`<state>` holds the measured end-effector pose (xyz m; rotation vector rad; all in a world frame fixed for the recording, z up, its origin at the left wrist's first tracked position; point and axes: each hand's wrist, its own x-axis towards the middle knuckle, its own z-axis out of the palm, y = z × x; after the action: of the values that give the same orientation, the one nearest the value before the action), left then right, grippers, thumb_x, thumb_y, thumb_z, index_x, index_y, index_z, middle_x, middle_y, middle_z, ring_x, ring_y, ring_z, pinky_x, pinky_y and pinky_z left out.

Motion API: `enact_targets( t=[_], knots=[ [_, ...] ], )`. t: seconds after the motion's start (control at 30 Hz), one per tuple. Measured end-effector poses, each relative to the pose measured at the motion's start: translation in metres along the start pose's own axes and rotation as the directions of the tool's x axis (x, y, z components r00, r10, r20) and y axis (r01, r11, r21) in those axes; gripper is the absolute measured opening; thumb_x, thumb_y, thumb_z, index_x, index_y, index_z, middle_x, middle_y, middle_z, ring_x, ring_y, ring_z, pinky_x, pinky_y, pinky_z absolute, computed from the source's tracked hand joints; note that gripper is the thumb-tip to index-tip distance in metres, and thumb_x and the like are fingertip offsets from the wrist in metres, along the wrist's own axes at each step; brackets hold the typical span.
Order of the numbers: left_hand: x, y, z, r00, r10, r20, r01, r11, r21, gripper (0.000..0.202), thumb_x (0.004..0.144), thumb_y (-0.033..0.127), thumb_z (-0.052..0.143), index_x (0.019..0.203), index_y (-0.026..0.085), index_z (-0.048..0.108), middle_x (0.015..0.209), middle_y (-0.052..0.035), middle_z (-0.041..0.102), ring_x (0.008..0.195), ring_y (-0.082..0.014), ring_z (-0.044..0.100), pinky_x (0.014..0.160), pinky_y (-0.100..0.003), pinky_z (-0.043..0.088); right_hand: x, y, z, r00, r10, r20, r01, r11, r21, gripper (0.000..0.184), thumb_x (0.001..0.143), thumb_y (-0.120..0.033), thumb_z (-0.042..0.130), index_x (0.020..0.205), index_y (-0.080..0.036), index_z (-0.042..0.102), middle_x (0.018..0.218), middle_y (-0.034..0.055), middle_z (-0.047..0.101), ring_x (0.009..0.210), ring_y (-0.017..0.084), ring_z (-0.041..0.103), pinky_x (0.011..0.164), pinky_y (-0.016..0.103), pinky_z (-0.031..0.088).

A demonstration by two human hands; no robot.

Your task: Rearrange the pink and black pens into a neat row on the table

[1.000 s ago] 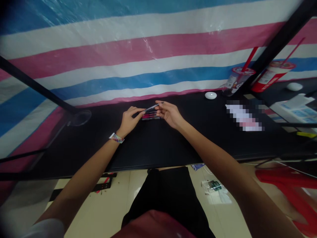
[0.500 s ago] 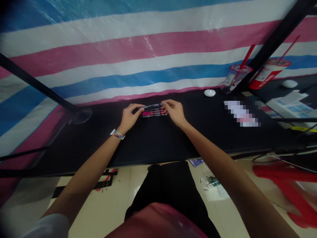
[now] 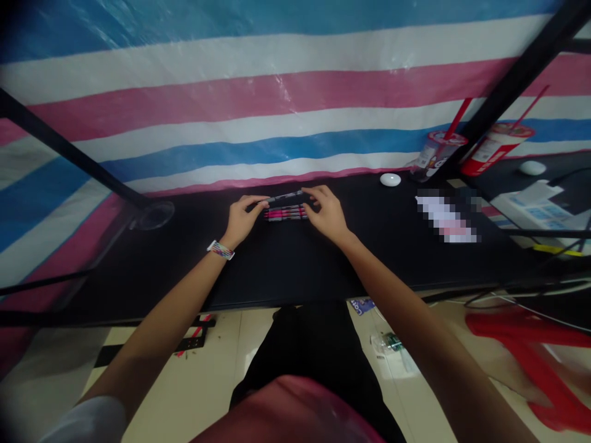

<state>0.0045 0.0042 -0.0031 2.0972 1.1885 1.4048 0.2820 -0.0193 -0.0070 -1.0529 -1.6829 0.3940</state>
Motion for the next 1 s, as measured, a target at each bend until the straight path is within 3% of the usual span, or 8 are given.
enact_targets(
  t=[0.13,0.33,0.53,0.7,1.0],
  knots=[
    [0.000,-0.003,0.001,1.000,-0.004,0.014,0.004,1.000,0.000,0.013,0.101,0.031,0.077,0.110,0.029,0.086,0.106,-0.0045,0.086,0.106,-0.0261,0.076,0.101,-0.048,0.059,0.006,0.003,0.006,0.996,-0.063,0.067,0.069,0.994,-0.082,0.034,0.097,-0.027,0.067,0.128,-0.029,0.080,0.126,0.0117,0.073,0.116,0.033,0.069,0.104,0.056,0.059],
    [0.011,-0.014,0.004,0.999,0.023,0.038,-0.026,0.998,0.062,0.017,0.102,0.032,0.075,0.116,0.027,0.083,0.114,-0.0074,0.085,0.105,-0.0264,0.074,0.100,-0.048,0.058,0.024,0.018,0.010,0.983,-0.093,0.158,0.125,0.970,-0.209,0.024,0.102,-0.026,0.062,0.114,-0.024,0.082,0.112,0.0130,0.076,0.113,0.034,0.068,0.106,0.057,0.056],
    [0.021,-0.021,0.002,0.990,-0.055,0.132,0.031,0.984,0.176,0.012,0.100,0.022,0.074,0.108,0.027,0.082,0.112,-0.0042,0.085,0.109,-0.0266,0.074,0.106,-0.048,0.055,0.037,0.039,0.014,0.972,-0.022,0.235,0.091,0.954,-0.284,0.023,0.100,-0.020,0.064,0.113,-0.023,0.083,0.115,0.0114,0.078,0.116,0.033,0.070,0.106,0.051,0.056],
    [0.019,-0.020,-0.001,0.975,-0.116,0.192,0.066,0.966,0.249,0.014,0.101,0.023,0.072,0.107,0.028,0.084,0.114,-0.0034,0.086,0.109,-0.0275,0.074,0.107,-0.048,0.054,0.034,0.047,0.019,0.965,0.003,0.260,0.068,0.963,-0.260,0.025,0.100,-0.016,0.063,0.112,-0.022,0.085,0.113,0.0103,0.080,0.112,0.030,0.072,0.105,0.047,0.056],
    [0.018,-0.024,0.000,0.967,-0.120,0.225,0.055,0.960,0.275,0.017,0.101,0.022,0.071,0.107,0.029,0.086,0.107,-0.0033,0.085,0.104,-0.0278,0.073,0.105,-0.049,0.053,0.024,0.049,0.023,0.971,0.014,0.241,0.055,0.959,-0.278,0.026,0.099,-0.015,0.061,0.105,-0.021,0.086,0.107,0.0106,0.080,0.103,0.031,0.069,0.100,0.048,0.054]
  ],
)
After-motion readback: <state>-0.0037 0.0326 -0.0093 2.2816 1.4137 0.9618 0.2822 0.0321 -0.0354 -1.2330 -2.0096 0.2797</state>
